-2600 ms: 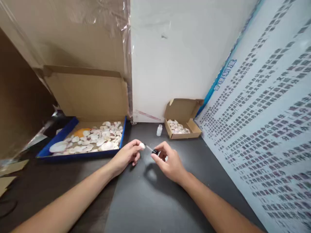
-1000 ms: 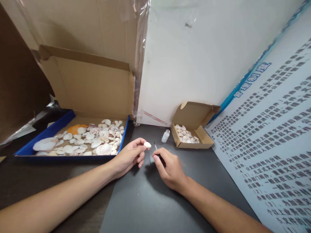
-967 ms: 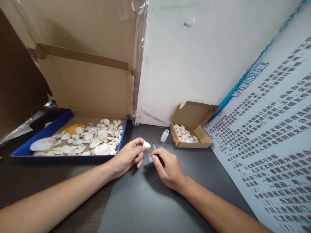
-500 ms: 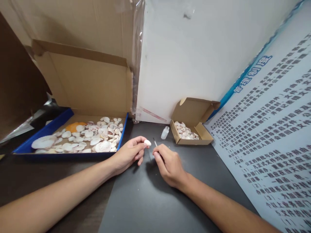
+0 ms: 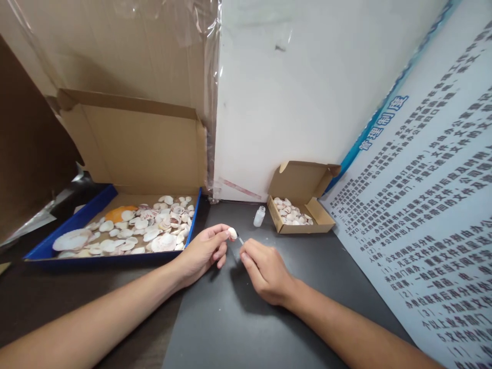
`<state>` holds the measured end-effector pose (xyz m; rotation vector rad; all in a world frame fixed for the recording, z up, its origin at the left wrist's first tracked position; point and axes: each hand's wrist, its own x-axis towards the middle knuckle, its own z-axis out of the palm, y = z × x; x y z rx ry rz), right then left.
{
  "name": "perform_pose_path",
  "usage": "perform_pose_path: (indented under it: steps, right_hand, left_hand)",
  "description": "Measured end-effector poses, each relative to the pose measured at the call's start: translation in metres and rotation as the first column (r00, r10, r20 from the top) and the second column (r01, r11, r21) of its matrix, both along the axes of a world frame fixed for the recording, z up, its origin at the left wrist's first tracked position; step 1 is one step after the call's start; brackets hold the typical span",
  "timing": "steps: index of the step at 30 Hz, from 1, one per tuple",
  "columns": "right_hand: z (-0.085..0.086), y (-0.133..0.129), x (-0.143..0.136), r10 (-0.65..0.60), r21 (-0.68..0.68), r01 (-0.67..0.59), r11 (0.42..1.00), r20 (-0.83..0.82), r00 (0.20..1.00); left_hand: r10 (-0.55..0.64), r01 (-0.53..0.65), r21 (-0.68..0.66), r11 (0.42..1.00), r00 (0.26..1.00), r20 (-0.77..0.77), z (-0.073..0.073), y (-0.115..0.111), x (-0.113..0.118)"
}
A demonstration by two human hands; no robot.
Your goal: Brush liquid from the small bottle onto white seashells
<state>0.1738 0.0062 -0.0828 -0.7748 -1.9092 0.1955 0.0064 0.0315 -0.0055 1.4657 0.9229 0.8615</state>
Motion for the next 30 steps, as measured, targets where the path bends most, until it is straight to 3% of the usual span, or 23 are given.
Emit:
perform_pose_path:
  steps: [5,9,13,18,22,26,30]
  right_hand:
    - [0.0003,-0.0019,-0.0007,0.055,0.041,-0.056,0.998,0.019,0.998]
    - [-0.0003,-0.0031,-0.0017,-0.007,0.02,0.007,1.0,0.003,1.0]
    - [-0.0007,-0.0023,-0.0017,0.05,0.043,-0.049,0.998,-0.021,0.999]
    - [-0.0002,0.0011,-0.0009,-0.052,-0.009,0.051,0.999,-0.109,0.993]
    - [0.0,0.0009,-0.0015,0.041,0.036,-0.038,0.999,-0.072,0.997]
    - [-0.0011,0.0014,-0.0031,-0.077,-0.023,0.076,0.997,-0.092,0.993]
    - [-0.0022,0.0018,-0.0036,0.015,0.032,-0.012,0.999,-0.071,0.997]
  left_hand:
    - [0.018,-0.018,-0.007,1.0,1.0,0.026,0.0003,-0.0003,0.0004]
    - [0.02,-0.019,-0.016,1.0,0.999,0.044,0.0005,-0.0002,0.0005]
    - [0.031,-0.029,-0.039,0.999,0.998,0.057,0.0011,-0.0008,0.0005]
    - [0.034,-0.031,-0.047,0.998,0.998,0.061,0.0024,-0.0019,0.0013]
    - [0.029,-0.026,-0.06,0.998,0.998,0.059,0.0027,-0.0021,0.0017]
    - [0.005,-0.002,-0.063,0.998,0.999,0.049,0.0017,-0.0016,0.0004]
    - [-0.002,0.006,-0.065,0.998,0.999,0.049,0.0013,-0.0014,-0.0004]
